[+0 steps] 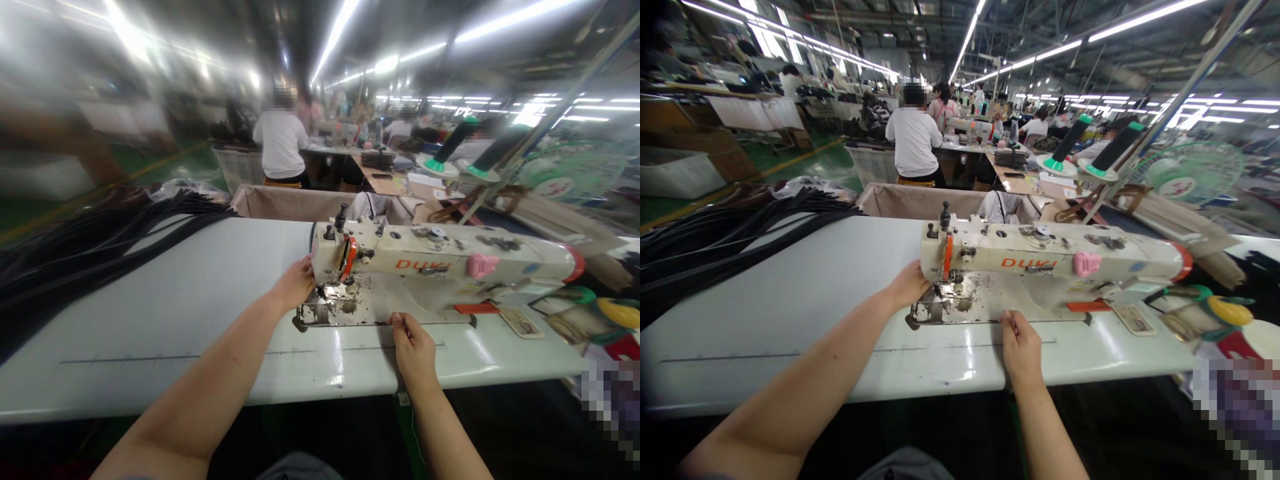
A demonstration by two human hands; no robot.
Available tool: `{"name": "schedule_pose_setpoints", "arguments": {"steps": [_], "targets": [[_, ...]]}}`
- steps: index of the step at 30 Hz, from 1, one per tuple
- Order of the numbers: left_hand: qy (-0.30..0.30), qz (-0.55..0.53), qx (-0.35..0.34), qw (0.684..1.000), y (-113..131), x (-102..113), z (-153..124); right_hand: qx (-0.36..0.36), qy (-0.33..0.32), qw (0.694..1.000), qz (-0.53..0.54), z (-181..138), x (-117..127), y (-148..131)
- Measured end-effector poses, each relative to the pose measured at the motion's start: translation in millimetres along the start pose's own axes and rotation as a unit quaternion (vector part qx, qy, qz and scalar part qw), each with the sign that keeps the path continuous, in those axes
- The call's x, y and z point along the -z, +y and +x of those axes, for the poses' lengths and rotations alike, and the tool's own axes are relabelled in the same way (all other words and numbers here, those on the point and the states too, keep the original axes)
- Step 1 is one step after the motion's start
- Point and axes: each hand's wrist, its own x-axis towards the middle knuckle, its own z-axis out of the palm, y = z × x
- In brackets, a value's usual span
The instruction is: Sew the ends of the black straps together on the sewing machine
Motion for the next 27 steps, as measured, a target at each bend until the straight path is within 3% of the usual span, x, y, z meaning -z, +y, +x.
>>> {"name": "schedule_pose_setpoints", "arguments": {"steps": [11,16,22,27], "targets": [[-0.033,-0.015,0.050,0.998,2.3,13.7,-1.8,-0.002,-0.007,1.000,0.001,0.4,-0.3,1.2],[-0.011,-0.029,0.035,0.999,2.3,22.0,-5.5,0.005,-0.004,1.000,0.002,0.3,-0.4,1.4],[0.000,0.016,0.102,0.995,14.0,27.6,-14.7,0.005,-0.006,1.000,0.008,0.8,-0.9,0.7],[-0.007,-0.003,0.111,0.994,14.3,26.6,-18.1,0.002,-0.009,1.000,0.005,0.2,-0.9,0.3]]}}
